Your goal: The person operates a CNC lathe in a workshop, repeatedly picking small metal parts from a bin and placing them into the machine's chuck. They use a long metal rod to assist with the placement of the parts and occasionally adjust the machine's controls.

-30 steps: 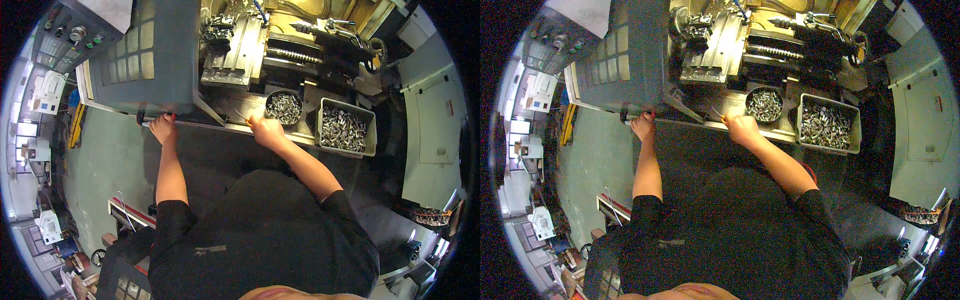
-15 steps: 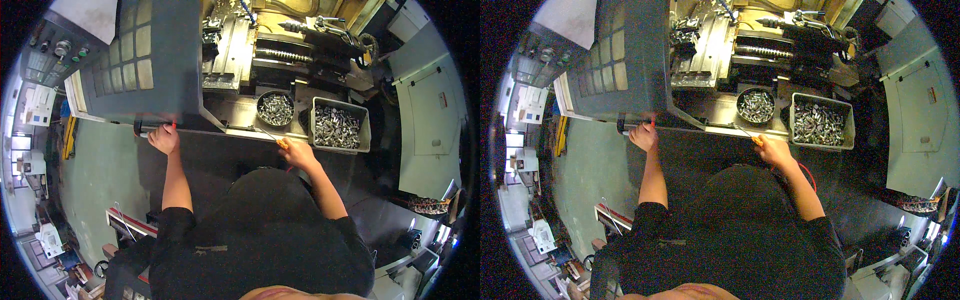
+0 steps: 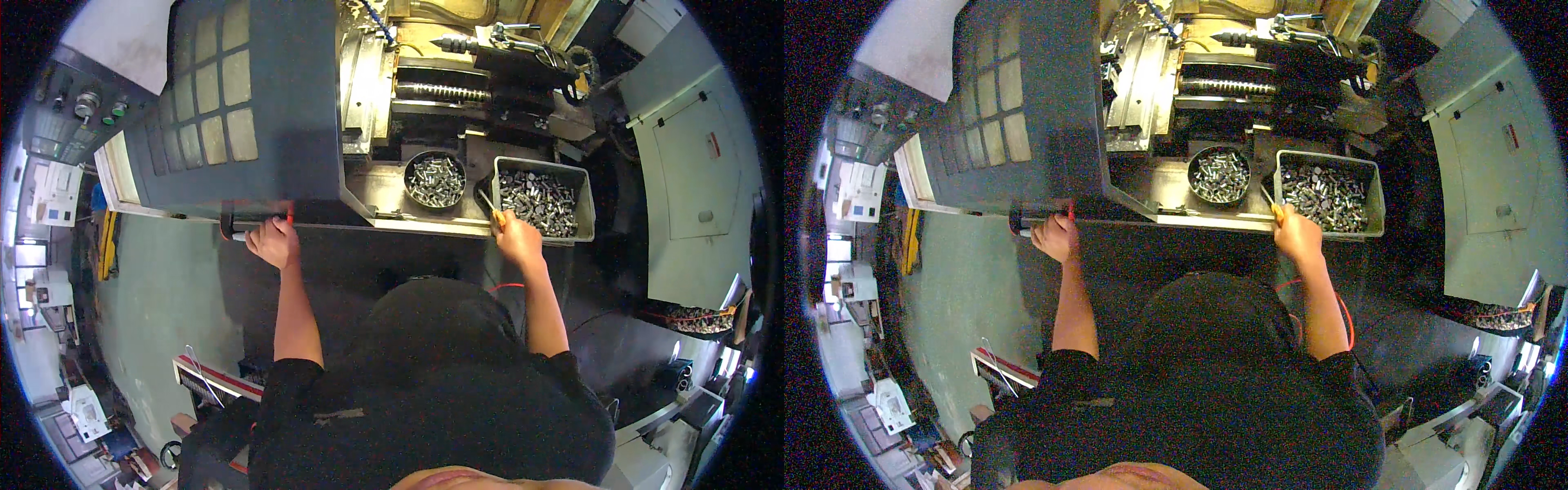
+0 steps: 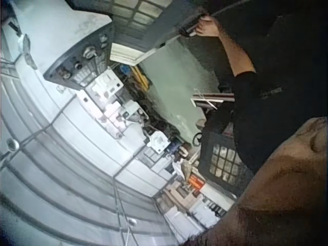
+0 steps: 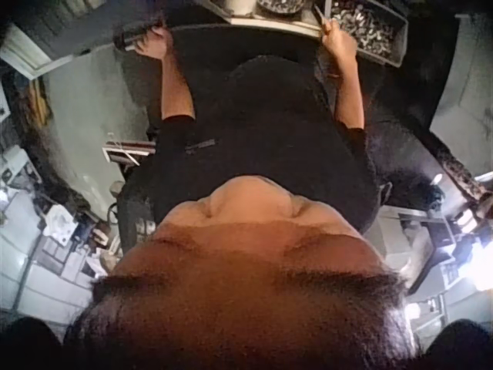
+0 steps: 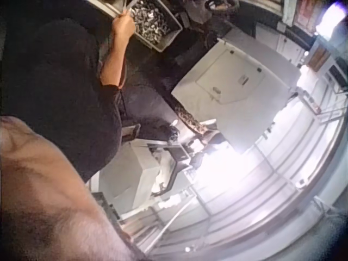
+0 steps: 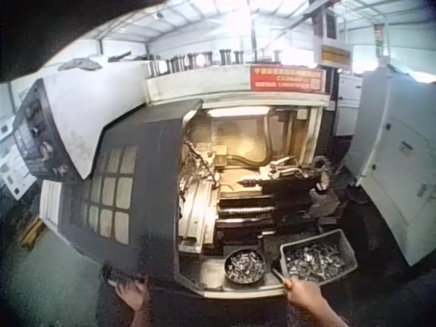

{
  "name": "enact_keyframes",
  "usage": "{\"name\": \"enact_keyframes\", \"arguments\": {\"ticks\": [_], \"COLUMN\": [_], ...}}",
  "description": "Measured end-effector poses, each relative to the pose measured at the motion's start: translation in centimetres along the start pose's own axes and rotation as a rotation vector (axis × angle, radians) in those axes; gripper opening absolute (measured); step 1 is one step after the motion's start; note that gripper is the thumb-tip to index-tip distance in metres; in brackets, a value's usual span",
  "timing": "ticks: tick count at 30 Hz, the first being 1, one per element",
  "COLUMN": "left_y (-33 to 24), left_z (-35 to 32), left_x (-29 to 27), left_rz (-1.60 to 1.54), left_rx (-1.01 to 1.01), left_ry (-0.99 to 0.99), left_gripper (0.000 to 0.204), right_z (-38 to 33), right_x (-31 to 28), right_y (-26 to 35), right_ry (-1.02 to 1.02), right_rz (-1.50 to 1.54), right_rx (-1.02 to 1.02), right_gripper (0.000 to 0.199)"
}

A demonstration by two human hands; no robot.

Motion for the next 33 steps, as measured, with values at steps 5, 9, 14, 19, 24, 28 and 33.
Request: {"name": "enact_keyframes", "arguments": {"ticks": [5,9,14,19,24,28,33], "left_y": [-1.5,-2.1,-3.4,-4.1,-4.4,-4.0,-2.2], "left_z": [-0.5,-1.1,-1.4,-1.7,-1.5,-1.1,-0.4], "left_x": [-0.5,-0.2,-1.2,-1.5,-2.2,-2.0,-0.8], "left_rz": [0.01,-0.007,-0.039,-0.054,-0.075,-0.092,-0.015], "left_rx": [0.046,0.056,0.084,0.109,0.133,0.128,0.115], "left_ry": [0.004,0.025,0.011,0.011,-0.024,-0.065,-0.056], "left_gripper": [0.03,0.03,0.029,0.029,0.028,0.029,0.03], "right_z": [1.7,2.4,1.5,-0.1,-3.4,-6.2,-6.9], "right_x": [-1.9,-2.2,-2.3,-4.1,-4.9,-2.3,3.9], "right_y": [-0.4,0.6,1.8,-2.0,-13.4,-22.7,-29.7], "right_ry": [-0.102,-0.121,-0.101,-0.333,-0.773,-0.925,-0.742], "right_rz": [0.14,0.195,0.219,0.528,0.75,0.513,0.455], "right_rx": [0.072,0.045,0.007,0.03,0.159,0.388,0.672], "right_gripper": [0.032,0.036,0.037,0.039,0.041,0.041,0.05]}}
Point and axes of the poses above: each hand's wrist, its own z-axis towards the middle knuckle, its own x-axis out of the palm, y = z × x, the point moved 10 cm from there along z, towards the middle knuckle
